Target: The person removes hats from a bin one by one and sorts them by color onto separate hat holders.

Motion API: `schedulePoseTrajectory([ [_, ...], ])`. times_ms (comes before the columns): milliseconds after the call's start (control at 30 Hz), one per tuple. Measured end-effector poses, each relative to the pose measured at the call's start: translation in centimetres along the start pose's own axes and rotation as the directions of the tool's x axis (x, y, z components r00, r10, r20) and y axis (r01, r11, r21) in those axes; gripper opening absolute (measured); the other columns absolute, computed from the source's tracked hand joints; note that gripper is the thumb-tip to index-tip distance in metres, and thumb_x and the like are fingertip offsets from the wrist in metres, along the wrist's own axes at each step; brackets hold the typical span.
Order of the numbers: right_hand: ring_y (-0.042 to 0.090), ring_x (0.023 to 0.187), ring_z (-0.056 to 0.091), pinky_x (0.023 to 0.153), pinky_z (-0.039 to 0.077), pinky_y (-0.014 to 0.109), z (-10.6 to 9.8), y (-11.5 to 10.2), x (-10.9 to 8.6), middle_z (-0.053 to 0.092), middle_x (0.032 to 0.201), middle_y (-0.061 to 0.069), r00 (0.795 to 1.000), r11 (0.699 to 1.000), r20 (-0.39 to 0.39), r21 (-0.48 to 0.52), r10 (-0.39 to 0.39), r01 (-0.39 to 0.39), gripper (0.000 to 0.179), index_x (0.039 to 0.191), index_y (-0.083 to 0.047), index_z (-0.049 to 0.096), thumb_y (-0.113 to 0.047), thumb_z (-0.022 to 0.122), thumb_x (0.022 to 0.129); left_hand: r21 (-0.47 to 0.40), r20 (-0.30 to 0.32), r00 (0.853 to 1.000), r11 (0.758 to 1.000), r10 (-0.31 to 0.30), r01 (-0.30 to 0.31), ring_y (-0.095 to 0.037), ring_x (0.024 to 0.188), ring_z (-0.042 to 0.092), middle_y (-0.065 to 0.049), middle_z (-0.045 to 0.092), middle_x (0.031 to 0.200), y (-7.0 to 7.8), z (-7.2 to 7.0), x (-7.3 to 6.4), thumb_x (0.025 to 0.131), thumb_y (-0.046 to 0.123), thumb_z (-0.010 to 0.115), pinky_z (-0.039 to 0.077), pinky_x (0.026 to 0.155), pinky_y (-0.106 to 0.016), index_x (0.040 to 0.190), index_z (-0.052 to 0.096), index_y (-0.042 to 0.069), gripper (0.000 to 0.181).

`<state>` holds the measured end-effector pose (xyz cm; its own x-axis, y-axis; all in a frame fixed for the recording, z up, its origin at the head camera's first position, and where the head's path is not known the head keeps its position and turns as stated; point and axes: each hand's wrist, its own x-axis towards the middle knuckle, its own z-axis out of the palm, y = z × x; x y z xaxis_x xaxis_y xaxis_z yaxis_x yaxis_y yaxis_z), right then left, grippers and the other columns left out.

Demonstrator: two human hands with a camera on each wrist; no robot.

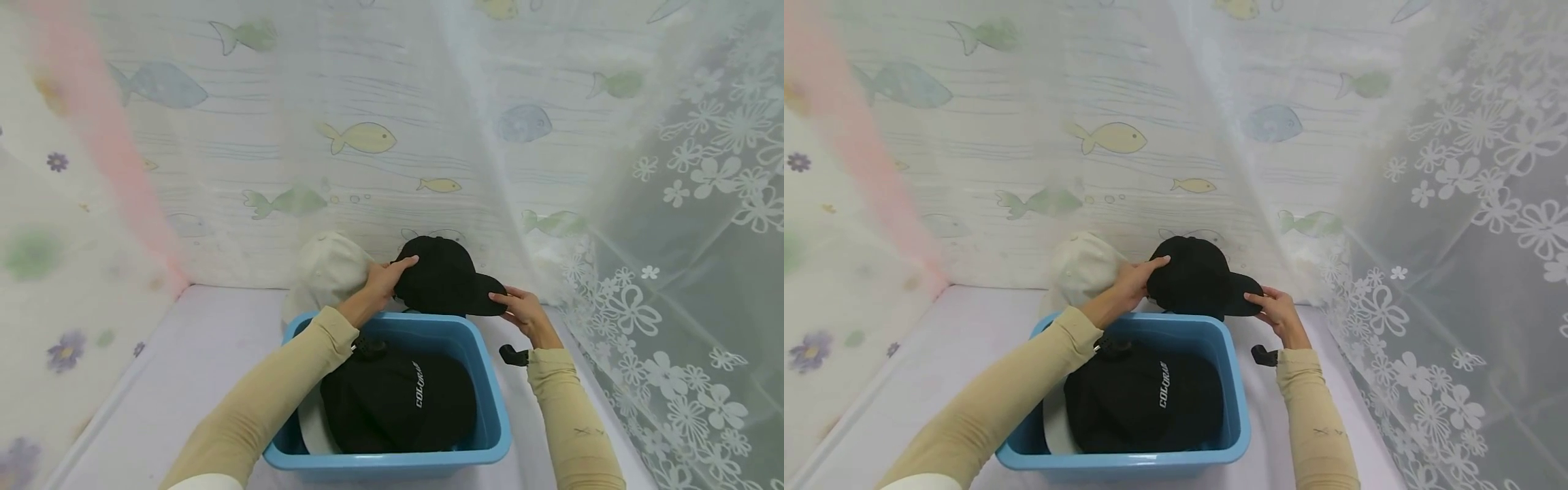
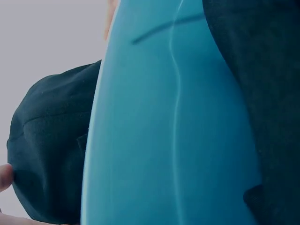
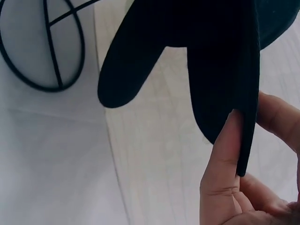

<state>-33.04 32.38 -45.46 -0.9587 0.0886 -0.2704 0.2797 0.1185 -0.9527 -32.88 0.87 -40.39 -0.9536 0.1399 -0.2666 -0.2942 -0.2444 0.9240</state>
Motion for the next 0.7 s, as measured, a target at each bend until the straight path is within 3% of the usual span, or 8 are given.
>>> schedulePoseTrajectory([
  [100,0.000,0.082,0.065,0.075,0.056,0.016,-0.1,0.3,0.1,0.036,0.157,0.029,1.000,0.999,0.016,-0.025,0.026,-0.026,0.077,0.157,0.005,0.028,-0.020,0.070,0.098,0.024,-0.002,1.000,1.000,-0.015,0.015,-0.035,0.139,0.047,-0.021,0.042,0.155,-0.3,0.1,0.0,0.093,0.036,0.075,0.039,0.117,-0.046,0.157,0.028,-0.002,0.088],
  [267,0.001,0.087,0.063,0.077,0.056,0.017,-0.2,1.0,0.3,0.031,0.160,0.030,0.997,0.998,0.060,-0.037,0.056,-0.054,0.075,0.158,0.004,0.027,-0.020,0.067,0.100,0.081,-0.022,1.000,0.996,-0.021,0.023,-0.037,0.149,0.032,-0.021,0.027,0.163,-0.8,0.2,0.1,0.091,0.040,0.075,0.031,0.121,-0.050,0.160,0.018,0.000,0.098],
  [367,0.001,0.088,0.064,0.078,0.056,0.018,-0.3,1.3,0.4,0.031,0.159,0.031,0.995,0.998,0.085,-0.043,0.054,-0.051,0.073,0.158,0.005,0.027,-0.019,0.065,0.101,0.081,-0.017,1.000,0.997,-0.019,0.020,-0.039,0.148,0.032,-0.022,0.026,0.162,-1.2,0.3,0.1,0.092,0.040,0.075,0.032,0.120,-0.052,0.159,0.020,0.000,0.096],
  [567,0.001,0.087,0.064,0.077,0.056,0.018,-0.1,1.7,0.6,0.031,0.159,0.031,0.992,0.997,0.102,-0.031,0.068,-0.065,0.073,0.158,0.006,0.026,-0.016,0.065,0.100,0.089,-0.029,0.999,0.996,0.014,-0.011,-0.040,0.132,0.050,-0.024,0.045,0.147,-1.6,0.3,0.0,0.093,0.036,0.075,0.044,0.111,-0.052,0.145,0.040,-0.003,0.075],
  [700,0.003,0.090,0.063,0.078,0.056,0.018,0.0,2.0,0.6,0.029,0.160,0.031,0.991,0.996,0.107,-0.053,0.084,-0.078,0.075,0.159,0.005,0.024,-0.020,0.065,0.101,0.125,-0.041,0.999,0.992,0.034,-0.029,-0.039,0.130,0.052,-0.024,0.047,0.143,-1.7,0.2,0.0,0.093,0.033,0.075,0.046,0.110,-0.049,0.142,0.044,-0.005,0.069],
])
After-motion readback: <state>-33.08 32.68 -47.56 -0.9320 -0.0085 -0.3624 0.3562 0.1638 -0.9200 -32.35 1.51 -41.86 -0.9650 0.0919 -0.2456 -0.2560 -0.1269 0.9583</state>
